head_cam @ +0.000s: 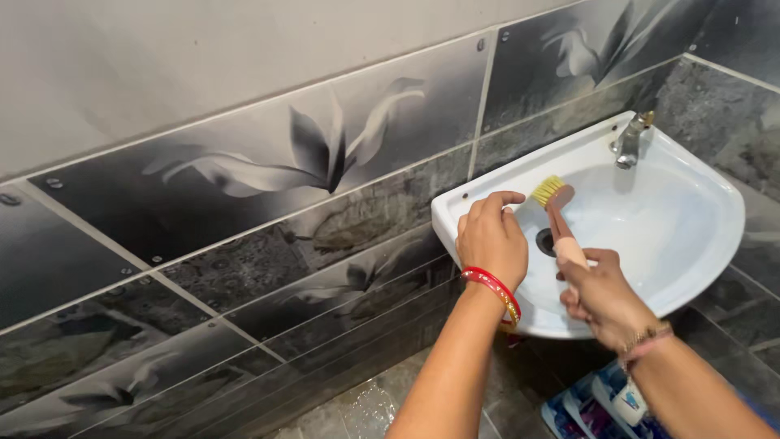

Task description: The person scrubs a white bathroom sink with a brush, rinses it with water from the tap, and then rinses a plastic jug under the running water.

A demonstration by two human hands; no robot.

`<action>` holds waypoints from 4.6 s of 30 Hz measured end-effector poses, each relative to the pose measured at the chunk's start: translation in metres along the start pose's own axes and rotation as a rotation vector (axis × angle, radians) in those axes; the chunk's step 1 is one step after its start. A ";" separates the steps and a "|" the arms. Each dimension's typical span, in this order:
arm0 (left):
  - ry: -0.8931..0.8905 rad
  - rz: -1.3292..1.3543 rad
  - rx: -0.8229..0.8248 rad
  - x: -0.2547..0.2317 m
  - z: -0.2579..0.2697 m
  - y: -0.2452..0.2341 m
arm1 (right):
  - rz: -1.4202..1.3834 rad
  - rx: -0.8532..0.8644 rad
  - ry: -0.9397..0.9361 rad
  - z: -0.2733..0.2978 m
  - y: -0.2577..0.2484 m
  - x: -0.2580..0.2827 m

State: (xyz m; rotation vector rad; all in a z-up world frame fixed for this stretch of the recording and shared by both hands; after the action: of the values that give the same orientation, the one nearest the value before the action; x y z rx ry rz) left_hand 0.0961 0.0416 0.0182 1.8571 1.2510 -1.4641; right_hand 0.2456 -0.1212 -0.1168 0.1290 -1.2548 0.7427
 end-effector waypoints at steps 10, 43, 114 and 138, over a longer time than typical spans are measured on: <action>0.036 0.018 -0.011 -0.005 0.002 0.003 | 0.020 0.174 0.194 0.004 -0.011 -0.002; 0.048 0.082 0.097 -0.023 0.015 0.063 | 1.881 0.316 -0.302 0.042 -0.072 0.086; 0.091 0.199 0.029 -0.028 -0.041 0.014 | 0.541 -0.086 -0.131 0.014 -0.077 0.018; 0.115 0.143 0.171 -0.004 -0.064 -0.038 | 1.690 -0.368 -0.115 0.010 0.000 0.132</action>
State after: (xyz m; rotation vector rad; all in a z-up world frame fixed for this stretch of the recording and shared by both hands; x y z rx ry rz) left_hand 0.0961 0.1089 0.0495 2.1229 1.0469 -1.4437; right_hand 0.2529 -0.0681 0.0046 -1.3642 -1.4098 1.8814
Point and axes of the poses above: each hand's wrist, its own z-axis away from the middle knuckle, its own y-axis out of the palm, x = y × z, the point moved 8 cm from there along -z, towards the middle knuckle, and after that the axes turned 12 degrees about z, right-handed, at the moved point
